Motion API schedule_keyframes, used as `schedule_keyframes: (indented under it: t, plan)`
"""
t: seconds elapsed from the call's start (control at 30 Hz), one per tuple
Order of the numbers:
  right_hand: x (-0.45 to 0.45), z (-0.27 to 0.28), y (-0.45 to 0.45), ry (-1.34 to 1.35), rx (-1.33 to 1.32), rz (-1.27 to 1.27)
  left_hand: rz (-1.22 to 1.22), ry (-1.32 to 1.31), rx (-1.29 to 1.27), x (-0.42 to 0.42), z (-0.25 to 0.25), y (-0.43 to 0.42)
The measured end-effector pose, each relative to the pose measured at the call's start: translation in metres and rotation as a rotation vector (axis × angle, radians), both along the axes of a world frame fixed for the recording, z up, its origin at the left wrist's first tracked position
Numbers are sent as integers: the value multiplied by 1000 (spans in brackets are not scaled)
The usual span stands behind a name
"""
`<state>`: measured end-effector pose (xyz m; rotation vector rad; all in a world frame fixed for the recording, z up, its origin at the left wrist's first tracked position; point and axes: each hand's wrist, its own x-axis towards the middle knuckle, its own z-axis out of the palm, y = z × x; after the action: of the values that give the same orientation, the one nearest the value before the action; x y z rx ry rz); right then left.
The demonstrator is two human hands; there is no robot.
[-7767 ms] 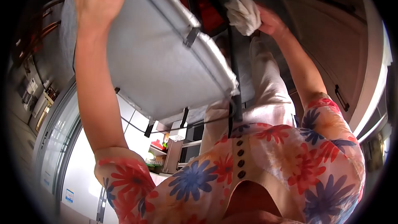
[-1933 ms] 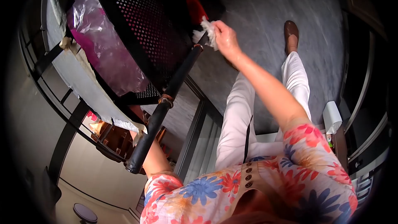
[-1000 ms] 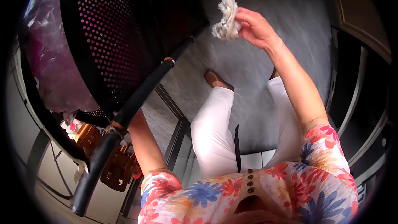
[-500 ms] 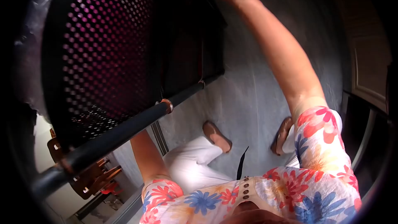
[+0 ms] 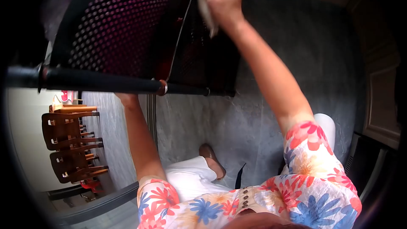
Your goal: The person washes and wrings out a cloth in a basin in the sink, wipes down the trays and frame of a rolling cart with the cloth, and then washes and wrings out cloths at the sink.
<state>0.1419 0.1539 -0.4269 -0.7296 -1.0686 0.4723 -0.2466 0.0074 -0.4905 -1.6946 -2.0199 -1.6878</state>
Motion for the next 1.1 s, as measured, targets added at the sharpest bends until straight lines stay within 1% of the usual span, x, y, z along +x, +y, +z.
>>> schedule_keyframes:
  t: [0.03,0.07,0.13,0.2,0.23,0.27,0.33,0.37,0.4,0.43,0.47,0.5,0.53,0.6,0.7,0.73,0.77,0.83,0.87,0.9,0.93,0.97,1.0,1.03,1.1]
  plan:
    - [3,25,-1,-4,-190,-98,25,77,24,-1,-1,3]
    - [-10,10,29,155,-34,-40,49,151,51,-4,-3,6]
    - [-4,-5,-12,-13,-41,109,75,280,111,-6,-13,11]
    - [-11,-5,-95,-43,43,270,80,392,182,-6,-16,16]
    - [-17,-9,-121,-35,148,313,75,461,231,-7,-17,18]
    - [-19,-11,-134,-26,251,355,73,384,247,16,-1,17]
    - [-15,-8,-117,-202,289,183,90,505,210,36,16,7]
    - [-13,-8,-104,-283,332,82,118,697,157,43,23,1]
    - [-12,-7,-73,-213,189,66,146,886,100,50,30,-4]
    - [-11,-6,-43,-138,48,58,99,512,100,70,38,-6]
    - [-10,-3,-5,38,-116,47,51,137,99,94,44,-5]
    - [-18,14,18,490,249,648,60,70,100,97,43,-4]
    - [-11,8,19,84,-89,155,70,2,104,100,43,-2]
    - [-14,-10,12,-83,-89,-155,193,484,109,86,34,5]
    - [-29,-45,-85,-214,17,-140,168,31,41,126,54,3]
    - [-30,-58,-110,-267,33,-111,133,-46,69,126,53,3]
    - [-27,-69,-118,-278,9,-1,100,-121,96,123,53,4]
    - [-17,-85,-131,-294,-45,218,86,0,88,110,50,2]
    - [-16,-84,-116,-338,41,112,106,194,64,96,44,1]
    - [-18,-87,-89,-282,10,5,127,388,39,89,39,1]
    - [-17,-81,-54,-174,-165,1,85,289,51,90,37,0]
    - [-13,-73,-11,-154,-345,-61,43,193,62,92,37,0]
    - [-11,-81,34,-167,-308,-174,50,231,58,91,39,0]
    - [-19,-71,50,-241,-430,-369,58,268,54,91,40,0]
    - [-18,-72,17,-202,-367,-234,175,586,6,95,39,0]
